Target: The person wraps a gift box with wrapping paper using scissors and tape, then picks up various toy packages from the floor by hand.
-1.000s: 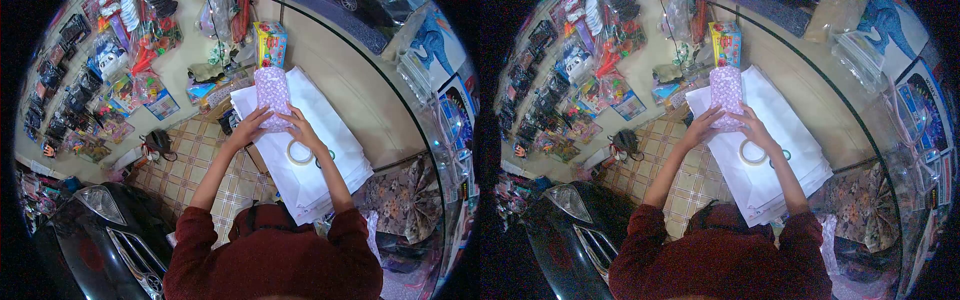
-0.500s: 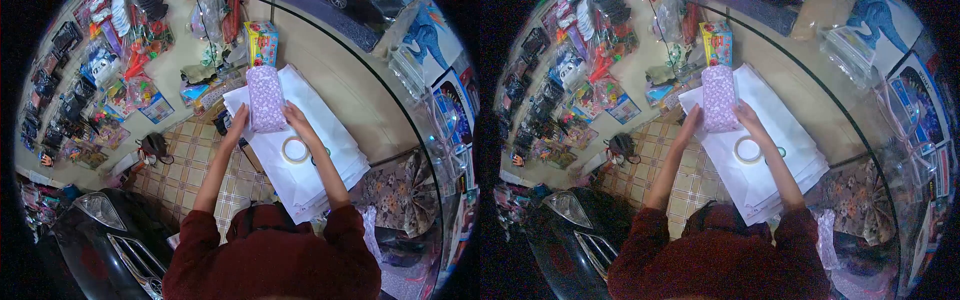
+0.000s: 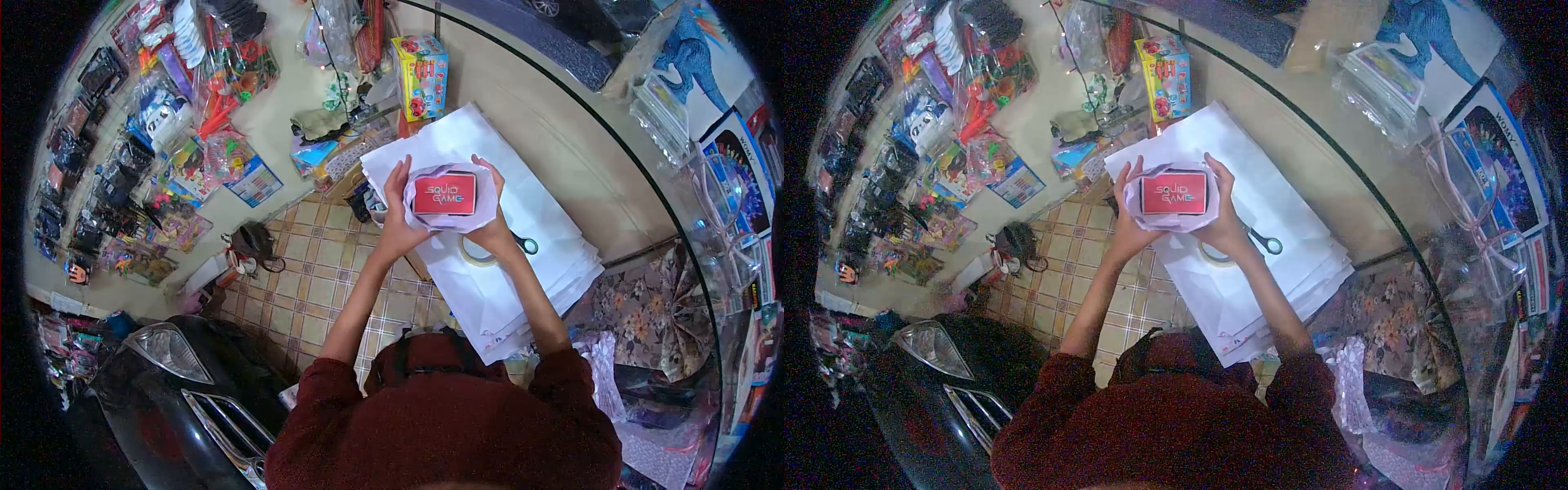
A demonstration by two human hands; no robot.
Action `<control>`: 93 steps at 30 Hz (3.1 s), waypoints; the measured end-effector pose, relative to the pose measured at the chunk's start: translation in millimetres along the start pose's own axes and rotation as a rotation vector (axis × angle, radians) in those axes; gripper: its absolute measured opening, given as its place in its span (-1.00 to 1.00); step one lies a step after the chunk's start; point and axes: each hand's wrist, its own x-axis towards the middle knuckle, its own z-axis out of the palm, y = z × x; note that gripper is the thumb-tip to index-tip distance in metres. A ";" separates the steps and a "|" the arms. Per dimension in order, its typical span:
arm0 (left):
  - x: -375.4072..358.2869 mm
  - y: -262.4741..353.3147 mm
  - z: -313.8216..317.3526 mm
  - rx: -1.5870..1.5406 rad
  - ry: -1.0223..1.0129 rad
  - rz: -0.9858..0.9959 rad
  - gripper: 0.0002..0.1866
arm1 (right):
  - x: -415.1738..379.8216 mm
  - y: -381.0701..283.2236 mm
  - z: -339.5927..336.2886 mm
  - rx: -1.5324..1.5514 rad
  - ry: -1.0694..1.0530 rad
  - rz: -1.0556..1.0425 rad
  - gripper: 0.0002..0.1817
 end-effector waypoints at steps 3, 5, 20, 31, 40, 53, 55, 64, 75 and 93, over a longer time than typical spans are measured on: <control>0.5 14.5 -2.5 -0.011 -0.093 -0.024 0.21 | -0.2 -19.5 -15.7 0.134 -0.175 0.245 0.18; 3.6 21.7 -13.8 0.107 -0.187 -0.090 0.13 | 0.8 -25.5 -23.6 0.162 -0.202 0.204 0.05; 0.2 -9.7 -25.8 0.397 -0.100 0.414 -0.60 | -1.1 -18.2 -27.2 -0.185 -0.189 -0.110 -0.51; -16.2 -47.2 -24.7 0.513 -0.164 0.109 -0.44 | -17.3 17.2 -10.8 -0.294 -0.214 0.097 -0.36; 3.1 -42.4 -15.4 0.390 0.009 0.047 -0.47 | -31.9 12.7 -31.4 -0.171 -0.164 0.358 -0.44; 9.3 -60.8 -13.6 0.423 -0.112 0.063 -0.18 | -82.6 5.2 -41.0 -0.360 -0.445 0.252 -0.78; 3.7 -68.5 -11.6 0.474 -0.062 0.089 -0.13 | -82.0 6.3 -40.0 -0.356 -0.431 0.230 -0.81; -31.2 -91.7 -16.3 0.653 0.112 -0.080 -0.18 | -68.4 -15.8 -49.1 -0.127 -0.250 0.264 -0.82; -96.6 -70.6 -15.2 0.513 0.259 -0.173 -0.39 | -70.4 17.3 -63.3 -0.590 0.100 0.350 -0.87; -156.3 62.5 9.8 -0.068 0.277 -0.216 -0.31 | -89.7 -100.5 -51.0 -0.308 -0.282 0.048 -0.82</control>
